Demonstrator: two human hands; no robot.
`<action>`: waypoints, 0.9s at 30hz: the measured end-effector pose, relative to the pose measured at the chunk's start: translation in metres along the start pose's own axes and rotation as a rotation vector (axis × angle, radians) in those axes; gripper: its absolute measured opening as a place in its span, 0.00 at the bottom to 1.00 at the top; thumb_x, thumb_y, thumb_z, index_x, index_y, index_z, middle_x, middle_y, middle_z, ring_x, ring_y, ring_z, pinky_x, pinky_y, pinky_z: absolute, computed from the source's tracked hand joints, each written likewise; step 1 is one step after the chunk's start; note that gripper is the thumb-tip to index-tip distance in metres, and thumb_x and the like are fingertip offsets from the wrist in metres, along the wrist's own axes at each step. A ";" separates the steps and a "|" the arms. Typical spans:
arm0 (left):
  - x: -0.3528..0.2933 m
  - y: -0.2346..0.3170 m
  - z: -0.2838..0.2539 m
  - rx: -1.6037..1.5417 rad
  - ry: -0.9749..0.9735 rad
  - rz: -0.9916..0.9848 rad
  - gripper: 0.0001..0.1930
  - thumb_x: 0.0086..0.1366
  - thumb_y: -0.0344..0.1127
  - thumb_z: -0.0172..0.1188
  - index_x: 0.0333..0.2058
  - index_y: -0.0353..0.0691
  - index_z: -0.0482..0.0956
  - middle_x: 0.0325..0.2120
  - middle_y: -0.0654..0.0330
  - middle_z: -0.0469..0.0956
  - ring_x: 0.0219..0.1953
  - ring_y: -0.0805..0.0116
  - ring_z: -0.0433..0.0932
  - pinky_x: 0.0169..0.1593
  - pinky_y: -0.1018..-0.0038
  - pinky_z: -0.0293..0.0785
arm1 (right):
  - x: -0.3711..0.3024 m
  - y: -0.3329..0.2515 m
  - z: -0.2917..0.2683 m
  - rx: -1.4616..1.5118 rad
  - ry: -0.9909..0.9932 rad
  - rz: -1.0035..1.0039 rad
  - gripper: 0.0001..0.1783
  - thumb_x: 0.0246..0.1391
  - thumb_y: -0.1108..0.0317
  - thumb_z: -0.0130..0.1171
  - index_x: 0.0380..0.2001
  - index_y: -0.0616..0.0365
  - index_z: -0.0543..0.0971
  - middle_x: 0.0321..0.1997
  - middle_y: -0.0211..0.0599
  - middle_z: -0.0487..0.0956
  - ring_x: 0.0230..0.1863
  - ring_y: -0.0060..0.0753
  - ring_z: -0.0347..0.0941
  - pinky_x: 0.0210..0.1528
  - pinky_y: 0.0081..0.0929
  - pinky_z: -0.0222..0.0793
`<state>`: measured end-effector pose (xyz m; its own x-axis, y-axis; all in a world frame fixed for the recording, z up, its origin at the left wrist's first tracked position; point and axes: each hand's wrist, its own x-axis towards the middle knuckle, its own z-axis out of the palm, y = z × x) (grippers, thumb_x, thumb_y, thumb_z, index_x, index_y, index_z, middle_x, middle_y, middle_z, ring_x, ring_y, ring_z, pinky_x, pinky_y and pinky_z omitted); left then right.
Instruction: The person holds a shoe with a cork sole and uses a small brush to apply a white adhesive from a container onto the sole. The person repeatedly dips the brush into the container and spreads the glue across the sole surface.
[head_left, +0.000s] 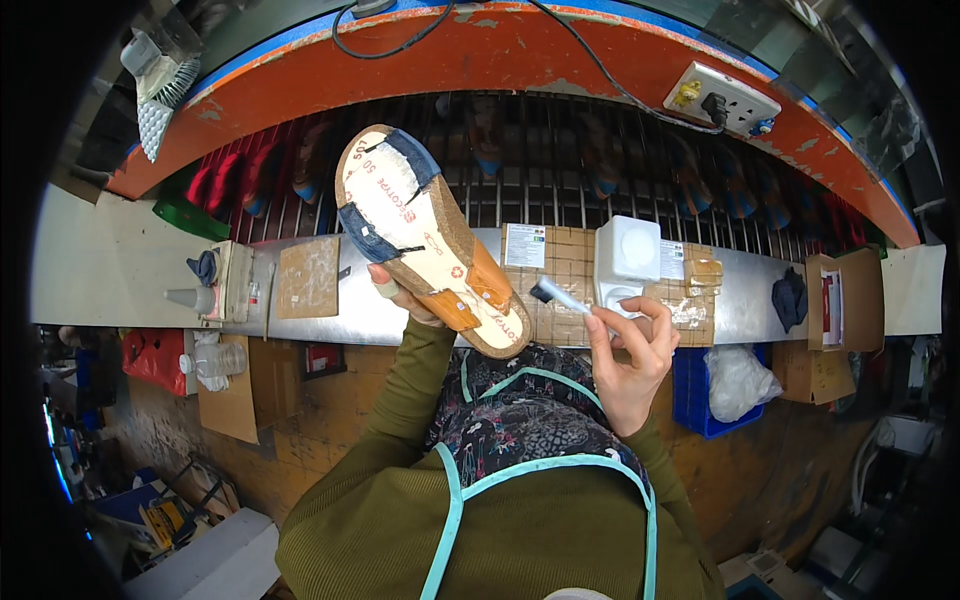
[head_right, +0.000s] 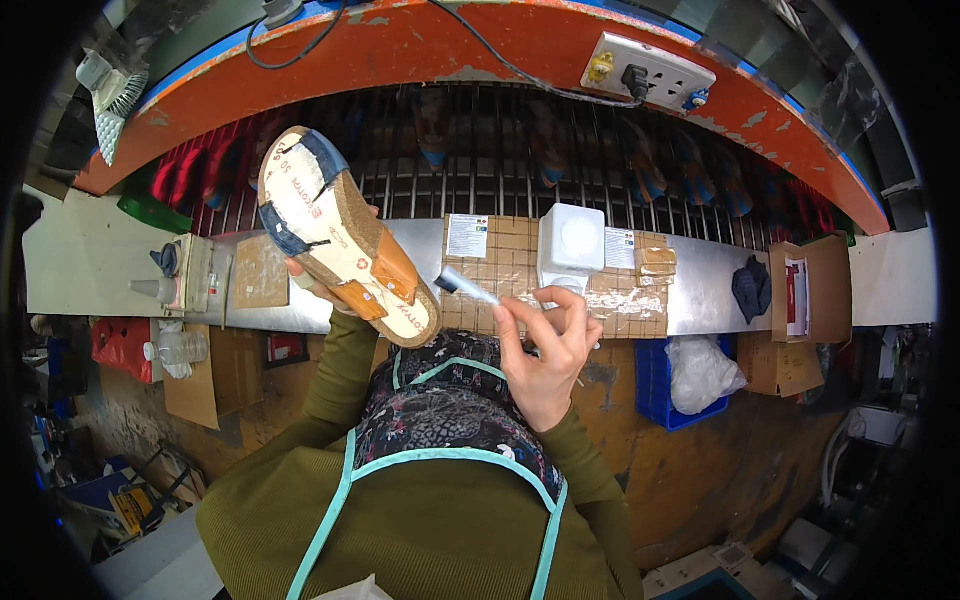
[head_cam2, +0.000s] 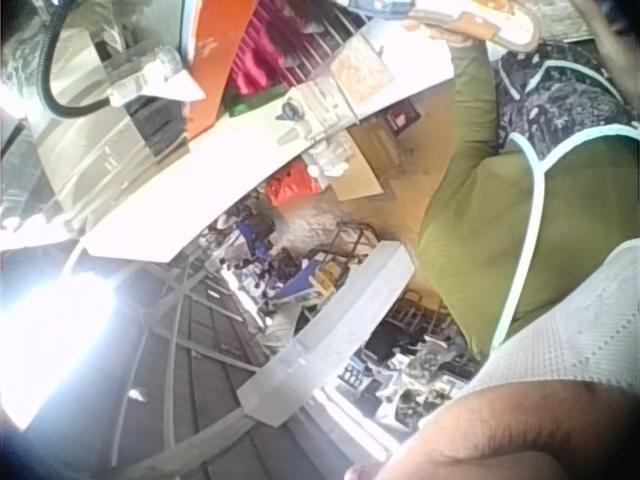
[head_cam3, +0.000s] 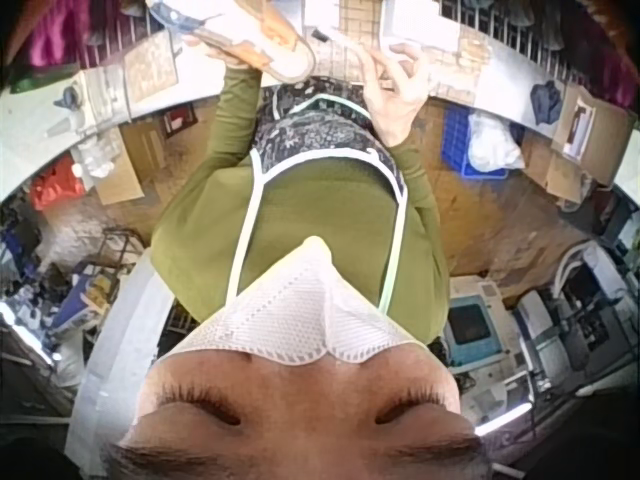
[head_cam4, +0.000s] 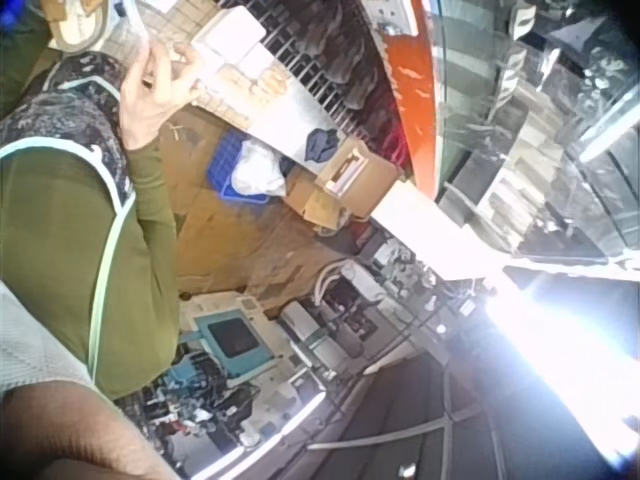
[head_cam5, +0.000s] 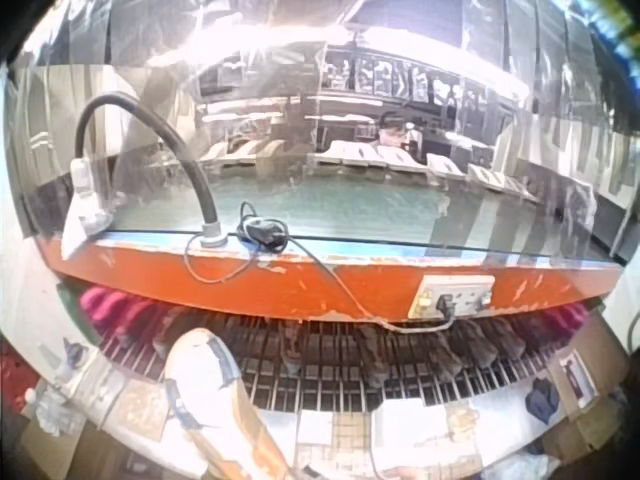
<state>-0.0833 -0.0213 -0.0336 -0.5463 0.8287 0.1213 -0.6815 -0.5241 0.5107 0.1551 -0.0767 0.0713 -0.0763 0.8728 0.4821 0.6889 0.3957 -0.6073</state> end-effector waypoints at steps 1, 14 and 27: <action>0.000 0.000 0.000 0.005 0.014 -0.007 0.53 0.58 0.79 0.40 0.66 0.37 0.52 0.52 0.35 0.69 0.47 0.47 0.77 0.44 0.57 0.81 | 0.000 -0.001 -0.001 0.039 -0.008 0.001 0.07 0.48 0.64 0.70 0.32 0.50 0.86 0.41 0.28 0.73 0.24 0.17 0.64 0.44 0.27 0.49; 0.005 0.009 0.022 0.198 -0.084 -0.120 0.41 0.65 0.70 0.40 0.64 0.42 0.58 0.58 0.53 0.68 0.57 0.61 0.72 0.59 0.64 0.72 | 0.016 0.006 0.024 -0.010 0.085 -0.275 0.17 0.39 0.66 0.75 0.37 0.47 0.86 0.43 0.29 0.74 0.35 0.21 0.70 0.46 0.30 0.48; 0.012 0.010 0.024 0.277 -0.064 -0.306 0.44 0.63 0.72 0.44 0.63 0.39 0.61 0.57 0.52 0.69 0.57 0.62 0.72 0.58 0.66 0.72 | 0.011 0.017 0.025 0.101 -0.067 -0.247 0.12 0.39 0.66 0.75 0.32 0.49 0.87 0.40 0.31 0.76 0.31 0.22 0.70 0.45 0.27 0.50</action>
<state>-0.0852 -0.0123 -0.0068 -0.3016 0.9532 -0.0230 -0.6461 -0.1865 0.7401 0.1486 -0.0534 0.0503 -0.2828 0.7619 0.5826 0.5682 0.6225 -0.5382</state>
